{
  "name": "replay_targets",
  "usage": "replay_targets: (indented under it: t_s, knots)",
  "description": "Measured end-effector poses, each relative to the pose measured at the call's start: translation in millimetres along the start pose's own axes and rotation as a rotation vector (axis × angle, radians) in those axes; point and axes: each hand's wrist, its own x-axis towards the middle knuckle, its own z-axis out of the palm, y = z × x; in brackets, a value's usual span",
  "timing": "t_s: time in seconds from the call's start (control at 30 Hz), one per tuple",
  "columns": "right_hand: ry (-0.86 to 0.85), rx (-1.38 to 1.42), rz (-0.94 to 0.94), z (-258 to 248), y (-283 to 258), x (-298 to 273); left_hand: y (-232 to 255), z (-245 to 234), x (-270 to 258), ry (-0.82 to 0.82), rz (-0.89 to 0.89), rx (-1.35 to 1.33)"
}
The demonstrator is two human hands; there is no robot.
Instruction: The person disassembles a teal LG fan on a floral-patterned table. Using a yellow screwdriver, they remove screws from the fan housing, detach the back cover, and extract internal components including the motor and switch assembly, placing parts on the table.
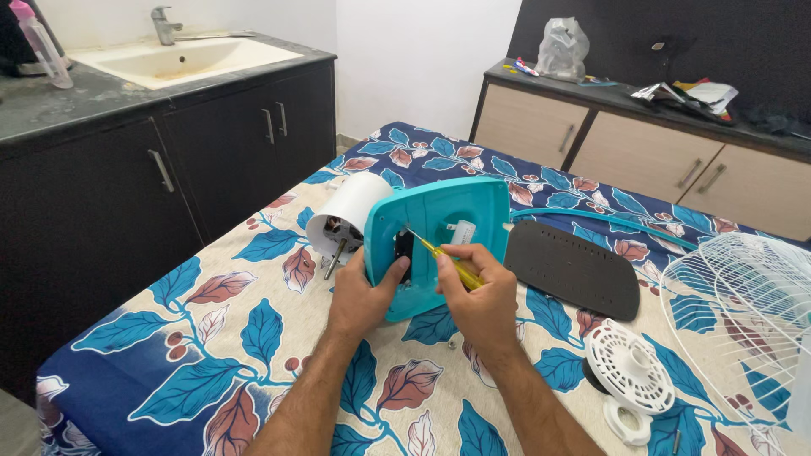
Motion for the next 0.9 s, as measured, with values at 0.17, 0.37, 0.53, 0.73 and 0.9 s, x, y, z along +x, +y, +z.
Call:
replay_targets:
  t_s: [0.17, 0.37, 0.53, 0.73, 0.9]
  knots:
    - [0.005, -0.026, -0.024, -1.1, -6.5, -0.9, 3.3, 0.1, -0.3, 0.005, 0.016, -0.015]
    - [0.027, 0.005, -0.066, -0.5, 0.3, -3.7, 1.2, 0.7, -0.9, 0.007, 0.011, -0.003]
    - [0.025, -0.005, -0.078, -0.5, -1.9, -3.5, -0.1, 0.5, -0.7, 0.013, 0.043, -0.011]
    - [0.034, -0.115, -0.055, -0.9, -7.6, -5.1, 0.4, 1.1, -1.8, 0.01, 0.014, -0.005]
    - [0.065, -0.077, -0.082, -2.3, -7.1, -3.3, 1.2, 1.0, -1.1, 0.006, 0.037, -0.013]
